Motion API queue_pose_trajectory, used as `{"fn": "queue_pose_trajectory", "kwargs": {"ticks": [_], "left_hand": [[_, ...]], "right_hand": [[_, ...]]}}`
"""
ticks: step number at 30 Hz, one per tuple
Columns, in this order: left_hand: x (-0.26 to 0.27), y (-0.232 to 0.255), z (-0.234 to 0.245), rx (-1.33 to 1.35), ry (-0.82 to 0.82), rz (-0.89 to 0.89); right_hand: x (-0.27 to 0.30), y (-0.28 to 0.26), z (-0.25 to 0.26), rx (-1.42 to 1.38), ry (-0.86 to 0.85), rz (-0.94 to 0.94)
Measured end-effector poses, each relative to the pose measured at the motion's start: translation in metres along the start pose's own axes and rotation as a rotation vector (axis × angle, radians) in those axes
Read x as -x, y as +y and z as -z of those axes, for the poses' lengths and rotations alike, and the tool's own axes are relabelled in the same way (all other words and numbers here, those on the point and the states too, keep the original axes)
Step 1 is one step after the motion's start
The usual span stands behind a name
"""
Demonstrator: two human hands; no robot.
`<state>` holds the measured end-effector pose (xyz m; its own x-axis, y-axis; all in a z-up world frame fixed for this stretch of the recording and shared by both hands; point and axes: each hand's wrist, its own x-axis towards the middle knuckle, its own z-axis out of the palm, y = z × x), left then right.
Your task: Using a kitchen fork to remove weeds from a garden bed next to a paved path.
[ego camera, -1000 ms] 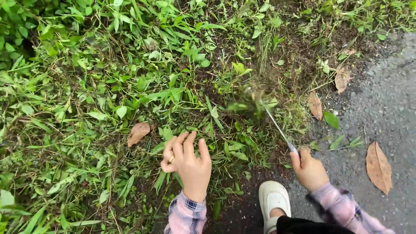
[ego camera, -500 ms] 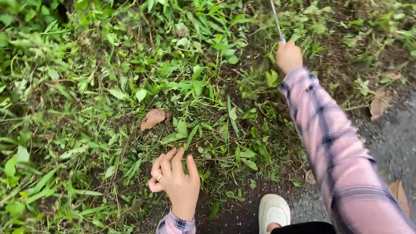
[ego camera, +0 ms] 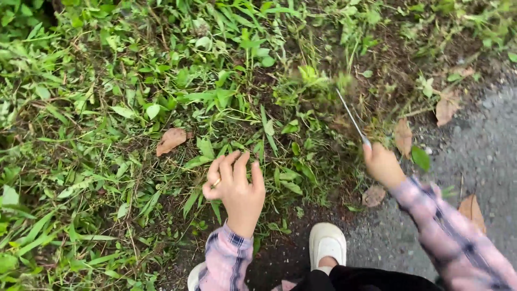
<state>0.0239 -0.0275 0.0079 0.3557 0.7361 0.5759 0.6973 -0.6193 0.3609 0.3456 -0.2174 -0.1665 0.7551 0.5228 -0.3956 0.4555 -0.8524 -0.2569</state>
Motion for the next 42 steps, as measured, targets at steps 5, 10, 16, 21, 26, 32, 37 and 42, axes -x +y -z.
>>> {"fn": "queue_pose_trajectory", "kwargs": {"ticks": [5, 10, 16, 21, 26, 32, 37, 42], "left_hand": [[-0.001, 0.016, -0.012, 0.091, -0.072, -0.065], [0.016, 0.014, -0.032, 0.026, -0.17, -0.06], [0.063, 0.002, -0.064, -0.036, -0.794, 0.042], [0.107, -0.008, -0.097, -0.063, -0.874, -0.015], [0.129, 0.002, -0.133, 0.002, -0.911, -0.014], [0.098, 0.025, -0.142, 0.064, -0.924, 0.138], [0.098, 0.03, -0.168, 0.029, -0.906, 0.176], [0.101, 0.017, -0.19, 0.056, -0.915, 0.275]], "right_hand": [[0.148, 0.06, 0.002, -0.098, -0.041, -0.148], [0.185, 0.076, 0.007, -0.09, 0.228, -0.282], [0.13, 0.084, -0.042, -0.101, -0.07, -0.445], [0.176, 0.04, -0.033, -0.123, -0.244, -0.4], [0.193, 0.015, 0.007, -0.056, -0.325, -0.325], [0.191, 0.002, 0.019, -0.041, -0.417, -0.281], [0.205, 0.018, 0.001, 0.047, -0.454, -0.135], [0.169, -0.011, -0.009, 0.092, -0.453, -0.042]]}}
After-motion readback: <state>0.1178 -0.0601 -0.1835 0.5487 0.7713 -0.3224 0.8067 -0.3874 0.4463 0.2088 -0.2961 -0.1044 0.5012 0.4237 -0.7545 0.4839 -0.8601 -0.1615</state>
